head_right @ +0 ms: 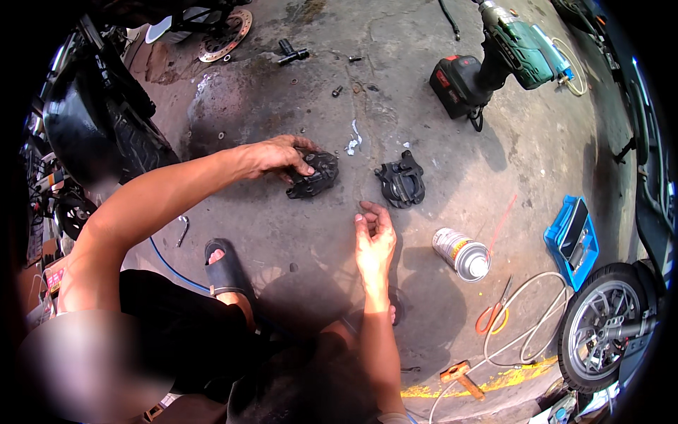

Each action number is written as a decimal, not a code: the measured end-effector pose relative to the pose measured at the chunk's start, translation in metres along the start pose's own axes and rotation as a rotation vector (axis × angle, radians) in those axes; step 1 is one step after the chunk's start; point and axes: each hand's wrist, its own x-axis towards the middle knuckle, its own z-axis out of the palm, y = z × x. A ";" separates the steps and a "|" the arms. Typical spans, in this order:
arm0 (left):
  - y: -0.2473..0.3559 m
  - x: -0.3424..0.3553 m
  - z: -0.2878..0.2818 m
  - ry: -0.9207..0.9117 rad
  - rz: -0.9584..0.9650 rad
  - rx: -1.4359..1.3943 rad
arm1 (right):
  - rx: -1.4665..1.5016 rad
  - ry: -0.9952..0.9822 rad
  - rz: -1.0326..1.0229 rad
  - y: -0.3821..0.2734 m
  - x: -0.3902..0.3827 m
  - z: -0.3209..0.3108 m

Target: The person uses a hammer to tap a motorcycle brake caliper, then uses a screwdriver to adjust internal components. They spray the caliper with a lubricant and manipulate the parts by hand to test movement.

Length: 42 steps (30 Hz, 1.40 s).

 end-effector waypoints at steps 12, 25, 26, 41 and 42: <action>-0.004 0.003 -0.001 -0.012 0.010 -0.013 | -0.015 -0.003 0.014 -0.009 0.003 0.002; 0.009 0.014 0.025 0.113 -0.093 -0.368 | -0.051 -0.045 0.027 -0.007 0.001 0.001; 0.010 0.013 0.026 0.130 -0.087 -0.361 | -0.063 -0.059 0.033 -0.008 0.001 -0.001; 0.011 -0.019 0.009 0.363 0.572 0.735 | -0.009 -0.038 0.023 -0.010 -0.002 -0.011; 0.011 -0.023 0.008 0.328 0.616 0.783 | -0.013 -0.036 0.021 -0.012 -0.003 -0.010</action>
